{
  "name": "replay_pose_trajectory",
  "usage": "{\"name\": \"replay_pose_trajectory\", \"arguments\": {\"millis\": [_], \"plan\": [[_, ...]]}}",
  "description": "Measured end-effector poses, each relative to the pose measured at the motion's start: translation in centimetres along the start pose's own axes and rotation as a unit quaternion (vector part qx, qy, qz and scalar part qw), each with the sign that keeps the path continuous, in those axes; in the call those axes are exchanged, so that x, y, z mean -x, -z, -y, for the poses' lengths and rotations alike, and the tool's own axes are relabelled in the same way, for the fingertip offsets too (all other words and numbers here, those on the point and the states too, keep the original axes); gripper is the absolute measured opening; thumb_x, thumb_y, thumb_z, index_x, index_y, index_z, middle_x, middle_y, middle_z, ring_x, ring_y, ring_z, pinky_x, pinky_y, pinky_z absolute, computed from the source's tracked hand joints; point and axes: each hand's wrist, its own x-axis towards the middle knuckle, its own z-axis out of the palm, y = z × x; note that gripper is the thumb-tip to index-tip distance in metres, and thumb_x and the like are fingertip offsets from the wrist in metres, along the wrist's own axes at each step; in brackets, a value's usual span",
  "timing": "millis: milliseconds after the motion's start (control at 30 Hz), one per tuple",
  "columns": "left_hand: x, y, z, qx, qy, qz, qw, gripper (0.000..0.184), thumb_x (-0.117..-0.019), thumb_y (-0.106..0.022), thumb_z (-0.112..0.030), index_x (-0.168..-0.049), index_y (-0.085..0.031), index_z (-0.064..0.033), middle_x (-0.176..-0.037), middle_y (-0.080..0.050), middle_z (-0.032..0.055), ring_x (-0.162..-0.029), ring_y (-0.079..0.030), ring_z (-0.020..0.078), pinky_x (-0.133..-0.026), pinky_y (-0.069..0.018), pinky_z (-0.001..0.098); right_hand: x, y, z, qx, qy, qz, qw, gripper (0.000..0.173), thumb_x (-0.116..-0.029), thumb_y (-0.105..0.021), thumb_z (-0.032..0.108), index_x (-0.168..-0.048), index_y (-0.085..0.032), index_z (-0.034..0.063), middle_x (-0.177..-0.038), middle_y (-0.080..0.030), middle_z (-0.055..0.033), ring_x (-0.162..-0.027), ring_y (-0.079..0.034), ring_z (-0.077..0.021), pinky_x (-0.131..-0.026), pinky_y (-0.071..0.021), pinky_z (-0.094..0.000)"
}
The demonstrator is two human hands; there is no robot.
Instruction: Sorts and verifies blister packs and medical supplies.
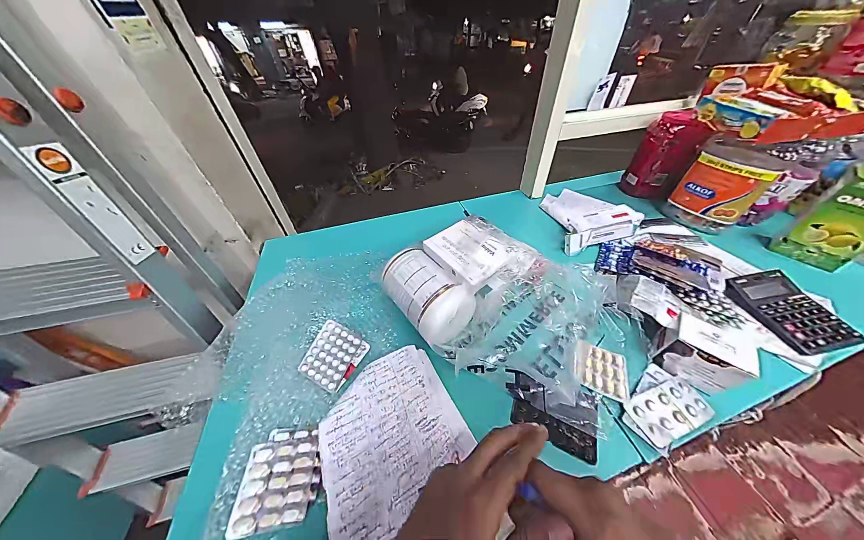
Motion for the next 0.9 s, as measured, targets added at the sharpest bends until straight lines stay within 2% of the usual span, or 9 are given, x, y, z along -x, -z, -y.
{"name": "replay_pose_trajectory", "arguments": {"millis": [167,233,333,433,533,600,700,767,900], "plan": [[0.7,0.8,1.3,0.135,-0.049,-0.061,0.988,0.039,-0.1090,-0.046,-0.019,-0.130,-0.063,0.0100,-0.136,-0.063,0.0234,-0.128,-0.062,0.0181,-0.109,-0.0490,0.0306,-1.5,-0.2,-1.3,-0.143,0.074,0.034,0.986,0.023,-0.1018,-0.055,0.004,-0.115,-0.066,-0.0109,-0.113,-0.066,-0.0252,-0.104,-0.065,-0.0208,-0.094,-0.0518,-0.0265],[1.4,2.2,1.2,0.211,-0.027,-0.104,0.972,0.040,-0.1113,-0.040,-0.026,-0.114,-0.069,0.0009,-0.129,-0.070,0.0105,-0.117,-0.066,0.0083,-0.100,-0.0542,0.0257,-0.6,2.2,-2.4,-0.100,0.065,0.009,0.993,0.026,-0.1003,-0.054,0.004,-0.117,-0.072,-0.0057,-0.116,-0.072,-0.0192,-0.106,-0.070,-0.0184,-0.094,-0.0555,-0.0293],[1.8,6.2,2.0,0.272,0.060,-0.204,0.938,0.043,-0.1105,-0.035,-0.041,-0.087,-0.068,-0.0258,-0.082,-0.076,-0.0119,-0.071,-0.069,-0.0034,-0.064,-0.0564,0.0151,0.0,6.3,-7.0,0.132,-0.036,-0.129,0.982,0.024,-0.0922,-0.052,0.007,-0.095,-0.076,0.0040,-0.084,-0.073,-0.0079,-0.066,-0.068,-0.0141,-0.060,-0.0577,-0.0315],[1.7,9.1,4.4,0.341,0.118,-0.259,0.896,0.048,-0.1094,-0.040,-0.036,-0.065,-0.057,-0.0276,-0.053,-0.052,-0.0146,-0.043,-0.049,-0.0034,-0.043,-0.0432,0.0136,-3.6,6.9,-10.9,0.209,-0.111,-0.093,0.967,0.015,-0.0883,-0.063,-0.006,-0.099,-0.071,-0.0111,-0.096,-0.071,-0.0295,-0.092,-0.071,-0.0455,-0.084,-0.0544,-0.0602],[1.4,10.2,6.6,0.455,0.145,-0.241,0.845,0.052,-0.1096,-0.036,-0.033,-0.061,-0.054,-0.0259,-0.047,-0.039,-0.0149,-0.038,-0.037,-0.0039,-0.038,-0.0317,0.0133,-9.6,5.1,-13.9,0.157,-0.086,-0.112,0.978,0.073,-0.0939,-0.068,0.036,-0.147,-0.047,-0.0099,-0.149,-0.047,-0.0335,-0.140,-0.045,-0.0459,-0.117,-0.0352,-0.0548],[1.5,10.3,7.3,0.501,0.164,-0.234,0.817,0.054,-0.1110,-0.031,-0.032,-0.062,-0.053,-0.0246,-0.047,-0.037,-0.0146,-0.037,-0.035,-0.0038,-0.037,-0.0304,0.0131,-13.7,4.1,-14.9,0.120,-0.072,-0.149,0.979,0.101,-0.0847,-0.074,0.055,-0.156,-0.035,-0.0037,-0.158,-0.038,-0.0288,-0.148,-0.036,-0.0437,-0.121,-0.0271,-0.0589],[1.8,10.5,7.8,0.518,0.192,-0.239,0.798,0.055,-0.1116,-0.028,-0.033,-0.063,-0.050,-0.0234,-0.047,-0.035,-0.0135,-0.036,-0.033,-0.0024,-0.037,-0.0289,0.0141,-17.2,3.0,-14.4,0.099,-0.135,-0.161,0.973,0.103,-0.0770,-0.079,0.060,-0.158,-0.038,0.0121,-0.158,-0.040,-0.0226,-0.145,-0.039,-0.0397,-0.114,-0.0322,-0.0644],[1.7,10.9,7.9,0.518,0.199,-0.250,0.794,0.055,-0.1116,-0.026,-0.033,-0.063,-0.049,-0.0238,-0.047,-0.034,-0.0134,-0.036,-0.031,-0.0025,-0.036,-0.0275,0.0141,-17.1,2.6,-14.0,0.083,-0.132,-0.203,0.967,0.088,-0.0723,-0.083,0.053,-0.144,-0.056,0.0104,-0.152,-0.046,-0.0239,-0.140,-0.043,-0.0406,-0.111,-0.0341,-0.0650],[1.9,11.5,8.1,0.518,0.191,-0.265,0.791,0.055,-0.1117,-0.026,-0.032,-0.064,-0.051,-0.0239,-0.047,-0.036,-0.0139,-0.036,-0.033,-0.0033,-0.036,-0.0282,0.0131,-9.8,3.3,-11.6,0.045,-0.080,-0.255,0.963,0.082,-0.0674,-0.086,0.041,-0.132,-0.063,-0.0046,-0.140,-0.057,-0.0257,-0.131,-0.055,-0.0284,-0.109,-0.0464,-0.0406]]}}
